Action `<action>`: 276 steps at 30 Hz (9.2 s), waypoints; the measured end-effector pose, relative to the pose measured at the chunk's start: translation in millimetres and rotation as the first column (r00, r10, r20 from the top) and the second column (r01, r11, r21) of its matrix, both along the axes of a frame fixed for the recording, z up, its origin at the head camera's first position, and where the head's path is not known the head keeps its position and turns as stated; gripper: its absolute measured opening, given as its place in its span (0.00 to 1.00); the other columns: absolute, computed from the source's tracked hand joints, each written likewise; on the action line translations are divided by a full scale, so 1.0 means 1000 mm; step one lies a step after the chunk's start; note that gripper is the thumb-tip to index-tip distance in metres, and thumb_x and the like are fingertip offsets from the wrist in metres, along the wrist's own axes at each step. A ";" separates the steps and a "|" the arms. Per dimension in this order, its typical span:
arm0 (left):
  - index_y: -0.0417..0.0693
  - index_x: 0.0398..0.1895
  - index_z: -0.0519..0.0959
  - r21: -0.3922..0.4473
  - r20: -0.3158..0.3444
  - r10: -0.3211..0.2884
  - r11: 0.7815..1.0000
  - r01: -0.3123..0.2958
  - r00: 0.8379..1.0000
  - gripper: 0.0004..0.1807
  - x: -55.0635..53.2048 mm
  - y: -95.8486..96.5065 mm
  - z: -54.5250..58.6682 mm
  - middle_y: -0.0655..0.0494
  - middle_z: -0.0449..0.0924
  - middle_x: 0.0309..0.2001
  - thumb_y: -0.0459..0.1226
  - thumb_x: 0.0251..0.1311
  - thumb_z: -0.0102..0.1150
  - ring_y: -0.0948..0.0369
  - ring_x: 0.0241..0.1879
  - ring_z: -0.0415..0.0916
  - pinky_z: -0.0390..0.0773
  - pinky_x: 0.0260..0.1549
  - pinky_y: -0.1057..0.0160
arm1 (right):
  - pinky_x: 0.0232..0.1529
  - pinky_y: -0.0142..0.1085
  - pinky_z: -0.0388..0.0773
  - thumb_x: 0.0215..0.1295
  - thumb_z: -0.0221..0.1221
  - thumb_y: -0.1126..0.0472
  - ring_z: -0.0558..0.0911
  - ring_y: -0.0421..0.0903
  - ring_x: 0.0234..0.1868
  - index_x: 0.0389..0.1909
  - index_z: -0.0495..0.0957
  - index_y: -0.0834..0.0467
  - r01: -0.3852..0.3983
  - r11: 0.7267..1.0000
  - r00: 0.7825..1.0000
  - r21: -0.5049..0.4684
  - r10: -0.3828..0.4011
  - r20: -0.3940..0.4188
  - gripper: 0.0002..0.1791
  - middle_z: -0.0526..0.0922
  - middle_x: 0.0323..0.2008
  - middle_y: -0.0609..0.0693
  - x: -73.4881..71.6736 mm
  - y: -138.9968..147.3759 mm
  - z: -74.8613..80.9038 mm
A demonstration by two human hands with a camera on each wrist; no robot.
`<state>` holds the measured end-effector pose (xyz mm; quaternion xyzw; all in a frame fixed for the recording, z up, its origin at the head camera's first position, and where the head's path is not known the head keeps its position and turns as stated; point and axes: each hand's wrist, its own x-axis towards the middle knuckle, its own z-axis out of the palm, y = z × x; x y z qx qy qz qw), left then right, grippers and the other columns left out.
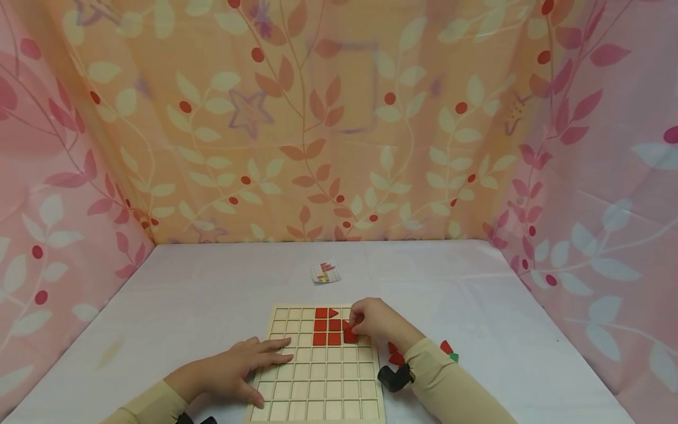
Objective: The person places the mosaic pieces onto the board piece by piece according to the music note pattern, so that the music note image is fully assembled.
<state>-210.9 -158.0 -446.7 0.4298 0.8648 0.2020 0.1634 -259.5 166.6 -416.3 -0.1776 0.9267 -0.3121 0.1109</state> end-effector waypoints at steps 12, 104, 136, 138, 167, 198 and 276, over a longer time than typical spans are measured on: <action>0.70 0.68 0.56 -0.001 0.000 0.003 1.000 -0.003 1.000 0.42 0.001 0.000 0.000 0.61 0.45 0.71 0.64 0.46 0.54 0.36 0.65 0.46 0.49 0.54 0.32 | 0.31 0.35 0.69 0.51 0.65 0.66 0.71 0.41 0.27 0.18 0.81 0.52 0.013 0.999 1.000 0.047 -0.014 0.020 0.07 0.77 0.19 0.41 0.001 -0.002 -0.005; 0.71 0.68 0.55 -0.006 -0.001 -0.003 1.000 0.003 1.000 0.42 -0.004 0.001 -0.005 0.62 0.44 0.72 0.65 0.46 0.53 0.41 0.66 0.47 0.48 0.55 0.33 | 0.25 0.35 0.73 0.53 0.64 0.66 0.74 0.42 0.21 0.27 0.77 0.62 -0.006 0.990 0.993 -0.144 0.022 0.112 0.05 0.77 0.18 0.47 0.002 0.034 -0.003; 0.72 0.68 0.56 -0.001 0.011 0.011 1.000 -0.011 1.000 0.42 -0.001 -0.001 -0.001 0.63 0.44 0.72 0.64 0.46 0.54 0.37 0.65 0.46 0.49 0.54 0.32 | 0.22 0.33 0.66 0.48 0.65 0.71 0.69 0.41 0.21 0.20 0.76 0.58 0.004 1.000 0.998 -0.016 -0.003 0.070 0.08 0.71 0.17 0.44 0.007 0.021 -0.005; 0.72 0.68 0.56 -0.003 0.022 0.014 1.000 -0.014 1.000 0.42 -0.001 0.000 0.000 0.63 0.44 0.72 0.64 0.46 0.54 0.37 0.65 0.46 0.48 0.54 0.33 | 0.22 0.33 0.66 0.47 0.65 0.71 0.69 0.41 0.21 0.19 0.76 0.58 -0.010 1.000 0.999 -0.010 0.010 0.048 0.08 0.71 0.16 0.44 0.006 0.020 -0.006; 0.71 0.68 0.57 -0.013 -0.006 0.011 1.000 -0.011 1.000 0.42 0.000 0.001 0.001 0.61 0.45 0.72 0.64 0.46 0.54 0.40 0.65 0.48 0.50 0.55 0.34 | 0.24 0.36 0.71 0.48 0.63 0.70 0.71 0.44 0.24 0.24 0.78 0.55 0.013 0.997 0.995 0.082 -0.021 0.100 0.07 0.73 0.20 0.46 0.011 0.072 0.009; 0.69 0.68 0.56 0.003 0.015 -0.005 1.000 0.005 1.000 0.42 -0.001 0.002 0.002 0.61 0.44 0.72 0.64 0.47 0.53 0.38 0.66 0.45 0.48 0.55 0.33 | 0.19 0.33 0.66 0.49 0.66 0.64 0.70 0.45 0.20 0.23 0.73 0.55 0.055 0.995 0.974 0.084 -0.072 0.215 0.09 0.72 0.20 0.48 0.021 0.101 0.006; 0.70 0.68 0.57 -0.014 0.013 0.022 1.000 -0.022 1.000 0.42 0.000 0.002 0.002 0.62 0.45 0.72 0.64 0.46 0.54 0.43 0.64 0.49 0.49 0.55 0.34 | 0.30 0.31 0.72 0.54 0.62 0.66 0.73 0.38 0.28 0.30 0.82 0.53 -0.219 0.976 0.976 -0.017 0.219 -0.007 0.05 0.77 0.24 0.39 0.011 -0.025 0.006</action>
